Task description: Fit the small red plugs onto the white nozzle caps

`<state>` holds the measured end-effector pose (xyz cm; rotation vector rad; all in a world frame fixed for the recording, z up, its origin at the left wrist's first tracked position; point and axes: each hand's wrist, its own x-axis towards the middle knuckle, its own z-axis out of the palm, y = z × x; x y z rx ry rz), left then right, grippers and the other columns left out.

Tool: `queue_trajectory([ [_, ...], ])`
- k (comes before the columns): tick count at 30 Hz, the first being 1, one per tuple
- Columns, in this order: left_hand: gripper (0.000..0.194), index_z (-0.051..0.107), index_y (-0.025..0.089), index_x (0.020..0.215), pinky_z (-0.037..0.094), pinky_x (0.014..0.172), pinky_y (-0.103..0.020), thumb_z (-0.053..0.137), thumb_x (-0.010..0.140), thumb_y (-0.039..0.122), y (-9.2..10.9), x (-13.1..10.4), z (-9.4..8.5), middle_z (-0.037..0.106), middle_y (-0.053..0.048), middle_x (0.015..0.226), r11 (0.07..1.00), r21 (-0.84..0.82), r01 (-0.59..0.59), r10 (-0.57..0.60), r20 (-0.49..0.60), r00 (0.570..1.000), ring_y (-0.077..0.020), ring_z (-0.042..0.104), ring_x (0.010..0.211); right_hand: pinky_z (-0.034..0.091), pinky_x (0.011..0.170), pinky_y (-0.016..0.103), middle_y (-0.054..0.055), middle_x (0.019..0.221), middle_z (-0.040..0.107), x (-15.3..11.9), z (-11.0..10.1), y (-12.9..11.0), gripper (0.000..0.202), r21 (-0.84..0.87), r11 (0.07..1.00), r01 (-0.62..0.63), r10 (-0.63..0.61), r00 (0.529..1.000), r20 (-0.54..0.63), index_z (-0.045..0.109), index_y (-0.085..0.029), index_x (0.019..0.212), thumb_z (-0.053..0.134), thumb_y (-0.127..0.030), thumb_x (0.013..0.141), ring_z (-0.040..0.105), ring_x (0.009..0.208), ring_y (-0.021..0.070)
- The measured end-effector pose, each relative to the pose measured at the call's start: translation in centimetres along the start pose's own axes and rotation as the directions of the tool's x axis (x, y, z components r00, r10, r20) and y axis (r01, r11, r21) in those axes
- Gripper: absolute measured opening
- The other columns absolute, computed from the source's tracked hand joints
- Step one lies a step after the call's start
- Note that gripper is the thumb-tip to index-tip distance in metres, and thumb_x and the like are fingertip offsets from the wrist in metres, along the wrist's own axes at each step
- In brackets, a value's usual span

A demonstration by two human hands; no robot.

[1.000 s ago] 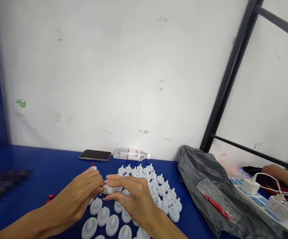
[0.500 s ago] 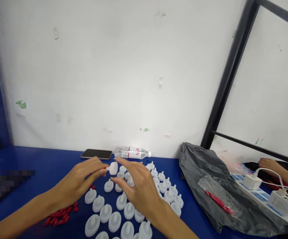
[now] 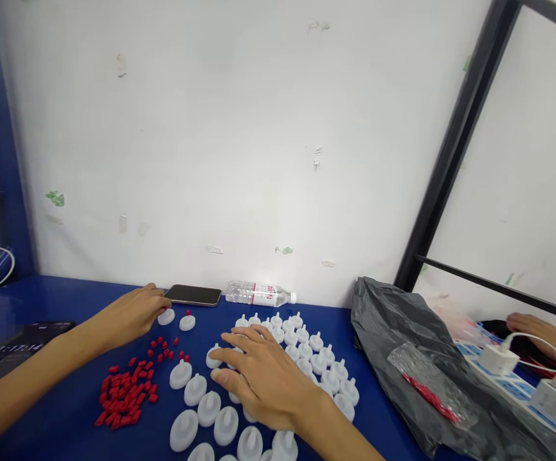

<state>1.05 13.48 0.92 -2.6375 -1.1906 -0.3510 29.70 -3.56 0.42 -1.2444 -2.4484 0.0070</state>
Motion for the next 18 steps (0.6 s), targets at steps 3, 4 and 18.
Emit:
queue_trajectory([
  [3, 0.037, 0.076, 0.017, 0.095, 0.05, 0.075, -0.04, 0.043, 0.087, 0.002, 0.2, 0.0, 0.5, 0.073, -0.016, 0.093, 0.999, -0.029, 0.016, -0.015, 0.022, 1.0, -0.0313, 0.067, 0.091, 0.033, 0.122, 0.057, 0.004, 0.153, 0.055, 0.1, 0.4, 0.0, 0.04, 0.004, 1.0, -0.011, 0.011, 1.0, 0.0, 0.056, -0.035, 0.146, 0.047, -0.041, 0.107, 0.047, 0.145, 0.0299],
  [4, 0.037, 0.075, 0.017, 0.102, 0.05, 0.078, -0.04, 0.043, 0.089, 0.004, 0.3, 0.0, 0.6, 0.073, -0.016, 0.098, 0.999, -0.041, 0.018, -0.018, 0.018, 1.0, -0.0311, 0.066, 0.096, 0.033, 0.122, 0.056, 0.005, 0.154, 0.055, 0.1, 0.6, 0.1, 0.041, 0.005, 1.0, -0.009, 0.009, 1.0, -0.006, 0.055, -0.035, 0.147, 0.048, -0.042, 0.107, 0.047, 0.145, 0.0301],
  [18, 0.018, 0.071, 0.023, 0.084, 0.047, 0.072, -0.035, 0.057, 0.088, 0.033, 3.2, -0.9, -0.5, 0.071, -0.009, 0.09, 0.973, -0.228, 0.021, -0.002, 0.082, 0.997, -0.0257, 0.068, 0.082, 0.028, 0.125, 0.054, 0.005, 0.153, 0.055, 0.0, 1.3, 0.4, 0.048, 0.059, 0.998, 0.002, -0.006, 0.998, 0.068, 0.048, -0.032, 0.153, 0.045, -0.048, 0.108, 0.042, 0.149, 0.0282],
])
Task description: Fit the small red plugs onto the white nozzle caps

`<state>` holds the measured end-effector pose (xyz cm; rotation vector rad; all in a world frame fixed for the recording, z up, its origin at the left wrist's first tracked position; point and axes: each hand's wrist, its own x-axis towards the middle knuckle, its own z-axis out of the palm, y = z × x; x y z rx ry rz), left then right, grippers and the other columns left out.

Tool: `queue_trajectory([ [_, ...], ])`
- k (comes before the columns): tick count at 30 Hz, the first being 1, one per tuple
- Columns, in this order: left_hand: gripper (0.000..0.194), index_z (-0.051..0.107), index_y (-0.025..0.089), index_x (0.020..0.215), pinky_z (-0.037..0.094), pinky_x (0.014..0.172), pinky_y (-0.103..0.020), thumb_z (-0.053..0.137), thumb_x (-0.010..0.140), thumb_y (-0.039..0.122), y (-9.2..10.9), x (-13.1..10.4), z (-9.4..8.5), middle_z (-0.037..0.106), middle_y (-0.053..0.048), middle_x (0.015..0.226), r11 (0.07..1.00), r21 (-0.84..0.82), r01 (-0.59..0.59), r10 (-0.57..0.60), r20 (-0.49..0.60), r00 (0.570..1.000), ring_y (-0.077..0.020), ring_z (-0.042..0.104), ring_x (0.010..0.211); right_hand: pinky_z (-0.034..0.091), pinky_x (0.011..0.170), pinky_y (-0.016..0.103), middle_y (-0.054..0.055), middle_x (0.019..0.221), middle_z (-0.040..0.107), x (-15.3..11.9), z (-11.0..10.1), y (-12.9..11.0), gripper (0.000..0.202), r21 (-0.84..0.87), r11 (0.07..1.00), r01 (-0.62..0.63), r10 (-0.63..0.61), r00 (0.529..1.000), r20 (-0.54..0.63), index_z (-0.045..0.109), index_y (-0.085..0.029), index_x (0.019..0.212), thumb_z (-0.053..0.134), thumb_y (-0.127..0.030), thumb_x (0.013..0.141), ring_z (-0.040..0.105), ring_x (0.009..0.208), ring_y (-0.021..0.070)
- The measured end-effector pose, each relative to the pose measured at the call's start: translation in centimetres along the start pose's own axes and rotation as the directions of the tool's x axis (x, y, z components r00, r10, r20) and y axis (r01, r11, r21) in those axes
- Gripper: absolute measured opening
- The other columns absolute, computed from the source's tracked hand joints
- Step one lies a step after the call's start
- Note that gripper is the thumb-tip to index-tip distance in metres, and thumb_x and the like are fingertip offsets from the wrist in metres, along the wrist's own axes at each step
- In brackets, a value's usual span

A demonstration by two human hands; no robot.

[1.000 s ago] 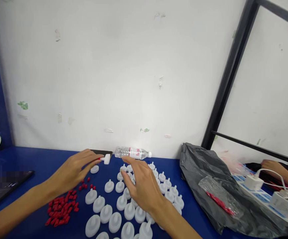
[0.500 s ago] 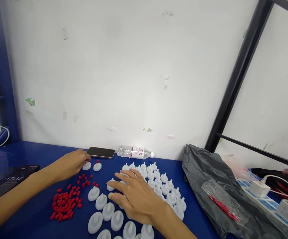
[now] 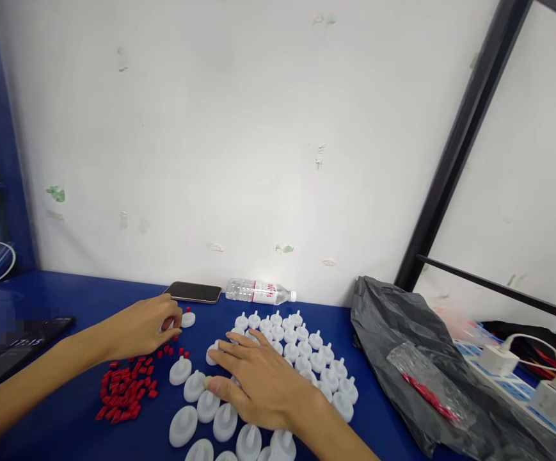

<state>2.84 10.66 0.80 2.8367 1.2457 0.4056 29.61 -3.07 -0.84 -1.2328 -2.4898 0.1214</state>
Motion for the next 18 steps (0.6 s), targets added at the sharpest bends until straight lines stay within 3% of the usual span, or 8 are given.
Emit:
queue_trajectory([
  [4, 0.013, 0.072, 0.023, 0.084, 0.046, 0.069, -0.034, 0.065, 0.083, 0.034, -0.3, 0.1, 0.8, 0.071, -0.009, 0.091, 1.0, -0.012, 0.026, -0.026, 0.033, 0.999, -0.0258, 0.068, 0.08, 0.031, 0.124, 0.052, 0.006, 0.15, 0.058, 0.2, 0.0, 0.1, 0.046, -0.03, 0.999, 0.032, -0.034, 0.997, -0.066, 0.052, -0.03, 0.15, 0.047, -0.045, 0.107, 0.048, 0.145, 0.0274],
  [11, 0.01, 0.069, 0.022, 0.083, 0.045, 0.069, -0.034, 0.059, 0.084, 0.024, 0.0, 0.3, 1.2, 0.071, -0.009, 0.09, 0.999, -0.042, 0.014, -0.013, 0.031, 0.999, -0.0263, 0.068, 0.08, 0.033, 0.12, 0.051, 0.004, 0.134, 0.07, 0.8, 0.0, 0.1, 0.034, -0.102, 0.994, 0.049, -0.066, 0.982, -0.175, 0.06, -0.027, 0.135, 0.06, -0.038, 0.103, 0.06, 0.132, 0.0248],
  [14, 0.012, 0.067, 0.023, 0.084, 0.044, 0.071, -0.034, 0.055, 0.086, 0.022, 0.7, 0.3, 0.6, 0.071, -0.006, 0.085, 0.997, -0.079, -0.021, 0.02, -0.01, 1.0, -0.0255, 0.067, 0.081, 0.042, 0.109, 0.047, 0.003, 0.116, 0.075, 0.9, 0.1, 0.1, 0.026, -0.114, 0.993, 0.036, -0.062, 0.97, -0.236, 0.065, -0.024, 0.119, 0.072, -0.034, 0.096, 0.069, 0.11, 0.0235],
  [18, 0.015, 0.067, 0.024, 0.089, 0.044, 0.075, -0.034, 0.053, 0.09, 0.026, 2.0, 0.2, -0.3, 0.073, -0.003, 0.087, 0.987, -0.156, -0.045, 0.032, -0.088, 0.996, -0.0232, 0.066, 0.083, 0.05, 0.092, 0.041, 0.003, 0.106, 0.074, 0.9, 0.0, -0.1, 0.017, -0.119, 0.993, 0.006, -0.044, 0.947, -0.319, 0.065, -0.023, 0.11, 0.071, -0.027, 0.096, 0.068, 0.093, 0.0216],
])
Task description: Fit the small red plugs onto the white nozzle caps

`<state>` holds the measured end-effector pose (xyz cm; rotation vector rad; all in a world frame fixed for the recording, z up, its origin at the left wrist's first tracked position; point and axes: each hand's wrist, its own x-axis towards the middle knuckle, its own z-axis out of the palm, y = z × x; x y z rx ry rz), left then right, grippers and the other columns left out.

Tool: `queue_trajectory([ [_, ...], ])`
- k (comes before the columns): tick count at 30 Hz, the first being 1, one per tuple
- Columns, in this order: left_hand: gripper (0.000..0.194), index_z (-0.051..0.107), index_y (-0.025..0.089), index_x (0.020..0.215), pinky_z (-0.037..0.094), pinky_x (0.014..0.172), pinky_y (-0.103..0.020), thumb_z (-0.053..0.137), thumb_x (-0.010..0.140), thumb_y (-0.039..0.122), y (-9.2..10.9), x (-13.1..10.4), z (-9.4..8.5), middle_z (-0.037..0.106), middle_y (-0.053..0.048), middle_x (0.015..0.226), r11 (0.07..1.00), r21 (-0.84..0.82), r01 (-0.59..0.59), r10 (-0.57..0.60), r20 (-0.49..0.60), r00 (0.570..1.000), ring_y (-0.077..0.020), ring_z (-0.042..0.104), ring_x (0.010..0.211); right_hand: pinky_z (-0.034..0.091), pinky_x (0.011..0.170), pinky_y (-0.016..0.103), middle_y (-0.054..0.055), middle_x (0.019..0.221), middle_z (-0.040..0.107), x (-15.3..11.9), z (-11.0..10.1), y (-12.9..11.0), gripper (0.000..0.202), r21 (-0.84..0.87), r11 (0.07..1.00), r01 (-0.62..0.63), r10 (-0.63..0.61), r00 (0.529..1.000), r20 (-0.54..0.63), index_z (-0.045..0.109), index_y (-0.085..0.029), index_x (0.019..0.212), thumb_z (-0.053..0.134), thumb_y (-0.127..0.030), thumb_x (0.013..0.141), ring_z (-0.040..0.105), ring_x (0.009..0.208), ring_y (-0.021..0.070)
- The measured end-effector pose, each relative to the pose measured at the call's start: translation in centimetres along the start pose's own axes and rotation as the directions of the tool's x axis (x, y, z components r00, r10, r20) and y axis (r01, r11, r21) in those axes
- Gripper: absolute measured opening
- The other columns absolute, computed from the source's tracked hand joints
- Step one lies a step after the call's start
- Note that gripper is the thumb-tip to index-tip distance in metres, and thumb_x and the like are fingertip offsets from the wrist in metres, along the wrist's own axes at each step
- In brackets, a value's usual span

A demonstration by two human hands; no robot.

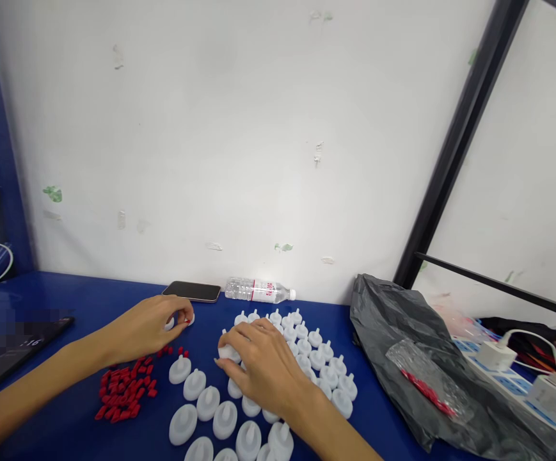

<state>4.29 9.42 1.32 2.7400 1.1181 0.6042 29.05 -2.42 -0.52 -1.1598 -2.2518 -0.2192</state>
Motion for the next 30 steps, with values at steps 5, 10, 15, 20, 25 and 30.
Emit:
queue_trajectory([
  [5, 0.018, 0.067, 0.023, 0.09, 0.045, 0.064, -0.028, 0.053, 0.093, 0.033, 2.0, -0.1, -0.1, 0.068, 0.001, 0.071, 0.989, -0.147, 0.001, -0.008, -0.044, 0.999, -0.0168, 0.062, 0.065, 0.05, 0.091, 0.039, 0.004, 0.112, 0.072, -0.1, 0.0, -0.1, 0.014, -0.007, 0.999, 0.053, -0.053, 0.998, 0.028, 0.064, -0.023, 0.113, 0.063, -0.022, 0.099, 0.067, 0.099, 0.0218],
  [10, 0.014, 0.067, 0.021, 0.087, 0.047, 0.062, -0.025, 0.066, 0.087, 0.035, 3.7, -0.3, 0.0, 0.071, 0.002, 0.077, 0.828, -0.559, 0.048, -0.054, 0.005, 0.999, -0.0134, 0.06, 0.062, 0.047, 0.093, 0.038, 0.005, 0.115, 0.072, -0.1, 0.2, 0.1, 0.013, -0.007, 0.991, 0.131, -0.131, 0.99, 0.048, 0.063, -0.023, 0.114, 0.058, -0.023, 0.102, 0.068, 0.104, 0.0207],
  [15, 0.018, 0.069, 0.021, 0.089, 0.048, 0.061, -0.024, 0.068, 0.089, 0.039, 4.3, -0.5, 0.5, 0.068, 0.004, 0.068, 0.736, -0.674, 0.054, -0.009, 0.07, 0.998, -0.0131, 0.064, 0.062, 0.047, 0.09, 0.036, 0.004, 0.114, 0.073, 0.0, 0.1, 0.0, 0.011, -0.005, 0.989, 0.149, -0.149, 0.988, 0.04, 0.063, -0.022, 0.112, 0.058, -0.022, 0.102, 0.068, 0.097, 0.0191],
  [20, 0.022, 0.07, 0.021, 0.091, 0.05, 0.062, -0.022, 0.07, 0.089, 0.043, 4.2, -0.5, 0.9, 0.071, 0.002, 0.071, 0.715, -0.694, 0.079, -0.009, 0.104, 0.995, -0.0141, 0.069, 0.068, 0.047, 0.09, 0.036, 0.004, 0.116, 0.073, 0.0, 0.2, 0.1, 0.012, -0.012, 0.986, 0.166, -0.165, 0.986, 0.02, 0.063, -0.023, 0.113, 0.059, -0.023, 0.102, 0.069, 0.099, 0.0197],
  [25, 0.026, 0.071, 0.019, 0.089, 0.049, 0.062, -0.022, 0.074, 0.087, 0.045, 4.0, -0.5, 1.0, 0.073, 0.001, 0.072, 0.661, -0.743, 0.105, -0.018, 0.125, 0.992, -0.0134, 0.068, 0.068, 0.047, 0.088, 0.037, 0.004, 0.116, 0.073, -0.1, 0.1, 0.3, 0.013, -0.044, 0.98, 0.192, -0.193, 0.981, -0.018, 0.061, -0.024, 0.116, 0.059, -0.023, 0.103, 0.069, 0.099, 0.0198],
  [30, 0.027, 0.075, 0.018, 0.09, 0.047, 0.061, -0.022, 0.077, 0.085, 0.045, 4.3, -0.5, 0.5, 0.074, -0.002, 0.074, 0.612, -0.782, 0.115, 0.007, 0.151, 0.989, -0.0138, 0.067, 0.07, 0.049, 0.087, 0.037, 0.003, 0.114, 0.073, 0.0, -0.1, 0.2, 0.015, -0.034, 0.974, 0.223, -0.225, 0.973, -0.043, 0.057, -0.026, 0.116, 0.061, -0.021, 0.102, 0.069, 0.099, 0.0199],
])
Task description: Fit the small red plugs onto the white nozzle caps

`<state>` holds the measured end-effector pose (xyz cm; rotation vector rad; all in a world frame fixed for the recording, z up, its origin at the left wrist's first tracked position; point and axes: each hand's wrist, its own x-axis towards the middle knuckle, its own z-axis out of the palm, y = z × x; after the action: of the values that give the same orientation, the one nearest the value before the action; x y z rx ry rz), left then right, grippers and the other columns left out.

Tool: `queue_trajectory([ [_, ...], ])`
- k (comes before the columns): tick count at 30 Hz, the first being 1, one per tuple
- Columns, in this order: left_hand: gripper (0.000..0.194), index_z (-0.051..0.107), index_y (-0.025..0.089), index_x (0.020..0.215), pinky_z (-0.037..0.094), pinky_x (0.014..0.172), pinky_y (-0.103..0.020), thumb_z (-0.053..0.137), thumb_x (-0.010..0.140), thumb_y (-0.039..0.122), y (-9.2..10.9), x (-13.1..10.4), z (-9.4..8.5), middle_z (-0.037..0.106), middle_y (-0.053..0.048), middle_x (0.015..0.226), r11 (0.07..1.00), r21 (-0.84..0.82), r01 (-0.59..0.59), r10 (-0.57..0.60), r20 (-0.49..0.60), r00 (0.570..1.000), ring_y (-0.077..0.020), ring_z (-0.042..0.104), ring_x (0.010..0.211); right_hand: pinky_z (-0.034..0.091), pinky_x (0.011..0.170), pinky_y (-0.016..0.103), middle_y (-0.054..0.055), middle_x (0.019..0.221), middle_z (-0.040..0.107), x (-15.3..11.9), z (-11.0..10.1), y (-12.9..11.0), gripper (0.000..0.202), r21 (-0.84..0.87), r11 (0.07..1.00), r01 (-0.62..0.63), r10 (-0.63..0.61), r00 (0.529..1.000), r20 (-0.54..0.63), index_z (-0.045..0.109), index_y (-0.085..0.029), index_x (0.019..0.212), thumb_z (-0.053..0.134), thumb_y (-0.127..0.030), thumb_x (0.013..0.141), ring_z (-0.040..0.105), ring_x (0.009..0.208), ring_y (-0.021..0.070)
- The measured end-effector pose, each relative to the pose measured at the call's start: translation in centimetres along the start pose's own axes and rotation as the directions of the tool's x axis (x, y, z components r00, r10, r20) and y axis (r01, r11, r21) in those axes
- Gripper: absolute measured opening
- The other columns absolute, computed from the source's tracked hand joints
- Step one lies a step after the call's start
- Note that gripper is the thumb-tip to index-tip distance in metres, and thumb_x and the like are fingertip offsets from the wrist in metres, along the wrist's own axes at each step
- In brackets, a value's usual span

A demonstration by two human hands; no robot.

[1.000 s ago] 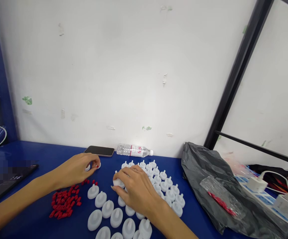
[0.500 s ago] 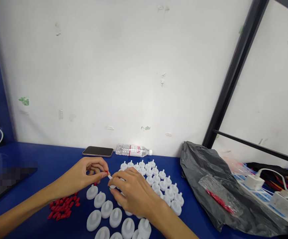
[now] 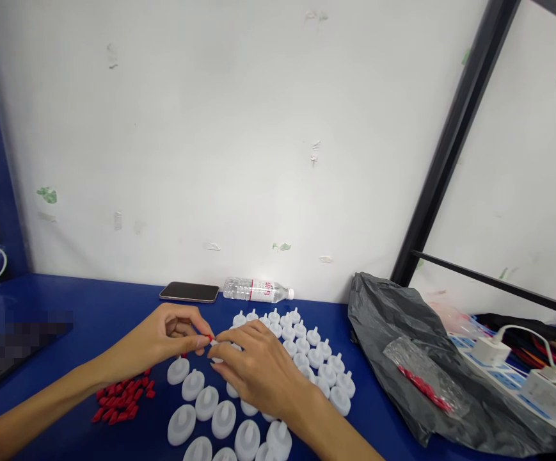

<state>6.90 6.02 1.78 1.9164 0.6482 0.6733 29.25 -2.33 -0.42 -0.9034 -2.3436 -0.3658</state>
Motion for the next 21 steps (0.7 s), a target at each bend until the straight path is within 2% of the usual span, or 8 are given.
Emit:
queue_trajectory([
  [3, 0.029, 0.077, 0.018, 0.088, 0.047, 0.06, -0.024, 0.078, 0.083, 0.046, 0.5, -0.1, -0.1, 0.076, -0.006, 0.088, 0.998, -0.064, 0.004, -0.004, -0.004, 1.0, -0.0155, 0.066, 0.074, 0.052, 0.089, 0.037, 0.004, 0.115, 0.072, -0.1, 0.0, 0.0, 0.015, 0.055, 0.997, -0.049, 0.051, 0.998, -0.031, 0.053, -0.024, 0.108, 0.061, -0.015, 0.1, 0.068, 0.102, 0.0197],
  [7, 0.028, 0.075, 0.019, 0.087, 0.049, 0.062, -0.024, 0.084, 0.077, 0.043, 0.5, -0.1, 0.0, 0.072, -0.007, 0.107, 0.988, -0.154, 0.0, -0.001, -0.004, 1.0, -0.0179, 0.065, 0.087, 0.056, 0.091, 0.036, 0.012, 0.124, 0.068, -0.3, 0.0, 0.2, 0.016, 0.091, 0.994, -0.064, 0.076, 0.988, -0.132, 0.049, -0.022, 0.105, 0.06, -0.013, 0.099, 0.066, 0.115, 0.0217],
  [9, 0.037, 0.072, 0.022, 0.103, 0.053, 0.072, -0.026, 0.088, 0.073, 0.038, 0.5, -0.3, 0.2, 0.07, -0.006, 0.116, 0.974, -0.228, 0.013, -0.008, 0.021, 1.0, -0.0209, 0.065, 0.101, 0.057, 0.092, 0.034, 0.013, 0.125, 0.068, -0.3, 0.0, 0.2, 0.016, 0.089, 0.995, -0.034, 0.048, 0.986, -0.161, 0.05, -0.022, 0.106, 0.059, -0.011, 0.099, 0.066, 0.117, 0.0207],
  [12, 0.07, 0.057, 0.029, 0.134, 0.053, 0.092, -0.035, 0.09, 0.072, 0.031, 0.6, -0.6, 0.5, 0.067, -0.008, 0.131, 0.915, -0.399, 0.056, -0.014, 0.107, 0.994, -0.0256, 0.062, 0.122, 0.057, 0.093, 0.032, 0.01, 0.124, 0.07, 0.0, -0.2, -0.1, 0.019, 0.066, 0.997, 0.041, -0.028, 0.982, -0.186, 0.052, -0.022, 0.104, 0.059, -0.006, 0.098, 0.068, 0.114, 0.0185],
  [14, 0.082, 0.046, 0.029, 0.145, 0.051, 0.096, -0.037, 0.088, 0.075, 0.028, 0.7, -0.8, 0.8, 0.069, -0.01, 0.132, 0.873, -0.476, 0.104, -0.005, 0.203, 0.979, -0.025, 0.066, 0.118, 0.056, 0.096, 0.034, 0.008, 0.121, 0.073, 0.3, -0.3, -0.4, 0.021, 0.029, 0.994, 0.104, -0.095, 0.972, -0.217, 0.054, -0.021, 0.104, 0.06, -0.003, 0.096, 0.069, 0.112, 0.0181],
  [16, 0.083, 0.043, 0.027, 0.147, 0.051, 0.092, -0.035, 0.087, 0.077, 0.026, 0.8, -0.9, 0.9, 0.073, -0.012, 0.127, 0.851, -0.506, 0.137, 0.004, 0.268, 0.963, -0.0219, 0.071, 0.105, 0.054, 0.1, 0.037, 0.007, 0.12, 0.075, 0.4, -0.4, -0.6, 0.021, -0.013, 0.989, 0.145, -0.144, 0.962, -0.231, 0.056, -0.021, 0.105, 0.061, -0.003, 0.095, 0.069, 0.113, 0.0184],
  [21, 0.066, 0.059, 0.021, 0.134, 0.051, 0.081, -0.029, 0.088, 0.074, 0.027, 0.5, -0.7, 1.4, 0.077, -0.013, 0.119, 0.864, -0.491, 0.112, 0.005, 0.231, 0.973, -0.0219, 0.074, 0.098, 0.051, 0.097, 0.038, 0.007, 0.12, 0.076, 0.4, -0.4, -0.8, 0.014, -0.05, 0.992, 0.115, -0.123, 0.967, -0.222, 0.057, -0.021, 0.103, 0.06, -0.008, 0.099, 0.068, 0.111, 0.0179],
])
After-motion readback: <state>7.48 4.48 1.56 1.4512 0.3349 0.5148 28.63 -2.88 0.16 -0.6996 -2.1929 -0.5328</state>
